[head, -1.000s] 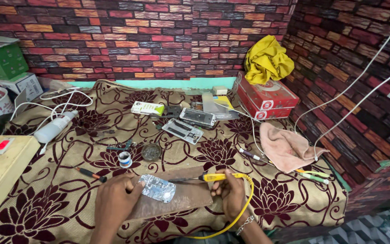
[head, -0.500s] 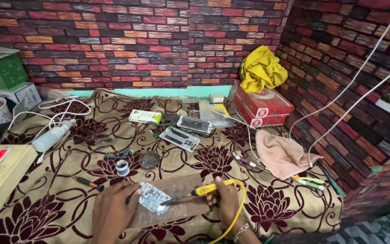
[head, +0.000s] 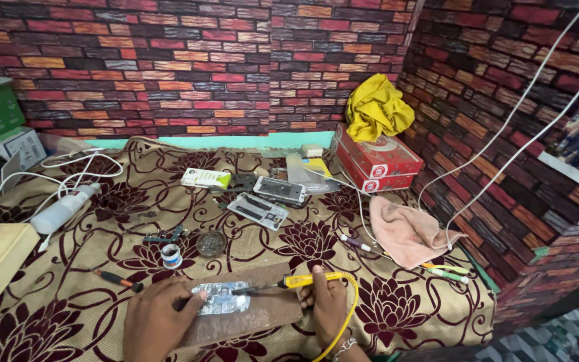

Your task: The person uses a soldering iron and solder wire to work on a small circuit board placed on a wooden board. They hold the board steady with one hand while applying heat and solder with the other, focusing on specific points on the board.

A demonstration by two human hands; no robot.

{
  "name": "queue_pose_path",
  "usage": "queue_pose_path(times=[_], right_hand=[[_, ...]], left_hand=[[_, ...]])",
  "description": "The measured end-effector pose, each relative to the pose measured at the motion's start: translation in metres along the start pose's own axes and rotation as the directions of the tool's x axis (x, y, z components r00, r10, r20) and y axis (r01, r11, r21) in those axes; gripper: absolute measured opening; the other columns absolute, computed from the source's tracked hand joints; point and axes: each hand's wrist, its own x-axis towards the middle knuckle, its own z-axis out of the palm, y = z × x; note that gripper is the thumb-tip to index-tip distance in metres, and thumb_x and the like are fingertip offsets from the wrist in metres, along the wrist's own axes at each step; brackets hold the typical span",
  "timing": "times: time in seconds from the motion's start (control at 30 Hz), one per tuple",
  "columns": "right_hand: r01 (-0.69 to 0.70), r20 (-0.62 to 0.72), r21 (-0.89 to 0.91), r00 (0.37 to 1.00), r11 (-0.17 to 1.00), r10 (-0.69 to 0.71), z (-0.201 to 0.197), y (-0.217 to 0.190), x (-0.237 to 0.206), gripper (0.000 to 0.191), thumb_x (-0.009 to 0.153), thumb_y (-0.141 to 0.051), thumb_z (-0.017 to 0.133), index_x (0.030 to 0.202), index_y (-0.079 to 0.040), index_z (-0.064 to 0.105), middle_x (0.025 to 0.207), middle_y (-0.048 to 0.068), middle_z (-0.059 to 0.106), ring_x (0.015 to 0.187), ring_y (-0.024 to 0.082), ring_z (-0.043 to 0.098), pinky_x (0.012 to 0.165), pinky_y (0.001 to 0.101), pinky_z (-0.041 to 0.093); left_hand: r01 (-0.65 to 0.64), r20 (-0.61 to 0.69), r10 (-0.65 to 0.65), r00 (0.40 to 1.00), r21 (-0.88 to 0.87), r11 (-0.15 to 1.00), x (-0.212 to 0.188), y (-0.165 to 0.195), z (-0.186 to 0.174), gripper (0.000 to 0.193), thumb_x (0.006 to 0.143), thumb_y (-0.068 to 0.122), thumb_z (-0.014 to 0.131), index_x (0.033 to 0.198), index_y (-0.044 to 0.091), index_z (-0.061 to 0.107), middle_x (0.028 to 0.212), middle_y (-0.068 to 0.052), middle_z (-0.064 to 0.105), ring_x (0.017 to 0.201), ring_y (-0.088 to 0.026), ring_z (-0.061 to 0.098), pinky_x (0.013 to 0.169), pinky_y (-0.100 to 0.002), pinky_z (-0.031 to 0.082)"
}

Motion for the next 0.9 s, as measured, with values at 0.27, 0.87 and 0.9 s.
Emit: queue_pose_path(times=[0.27,0.87,0.9], right_hand=[[0.080,0.044,0.010,0.996,0.997,-0.080,-0.003,0.000,0.000,0.044,0.104,-0.032,0.054,0.081,0.003,0.065,0.060,0.007,0.065,0.044,0.012,0.055,0.043,0.0257,0.044],[0.090,0.018,-0.007,0.996,0.996,-0.090,-0.004,-0.001,0.002,0.046,0.100,-0.031,0.052,0.131,0.000,0.063,0.074,0.006,0.065,0.047,0.009,0.054,0.042,0.0242,0.044],[0.091,0.022,-0.004,0.996,0.996,-0.091,-0.005,-0.001,0.002,0.045,0.100,-0.031,0.052,0.131,0.000,0.063,0.074,0.005,0.065,0.047,0.009,0.054,0.043,0.0238,0.045]], left_hand=[[-0.007,0.049,0.003,0.999,0.066,0.998,0.000,-0.004,0.007,0.029,0.076,0.045,0.081,0.080,0.016,0.080,0.129,0.003,0.072,0.130,-0.017,0.061,0.117,-0.043,0.035],[0.031,0.258,-0.071,0.964,0.154,0.988,-0.002,0.011,-0.004,0.066,0.071,0.053,0.083,0.134,0.042,0.067,0.147,0.008,0.053,0.141,-0.015,0.044,0.123,-0.042,0.019],[0.026,0.249,-0.064,0.966,0.150,0.988,-0.002,0.012,-0.005,0.066,0.071,0.053,0.083,0.134,0.041,0.067,0.146,0.008,0.054,0.141,-0.015,0.044,0.123,-0.042,0.020]])
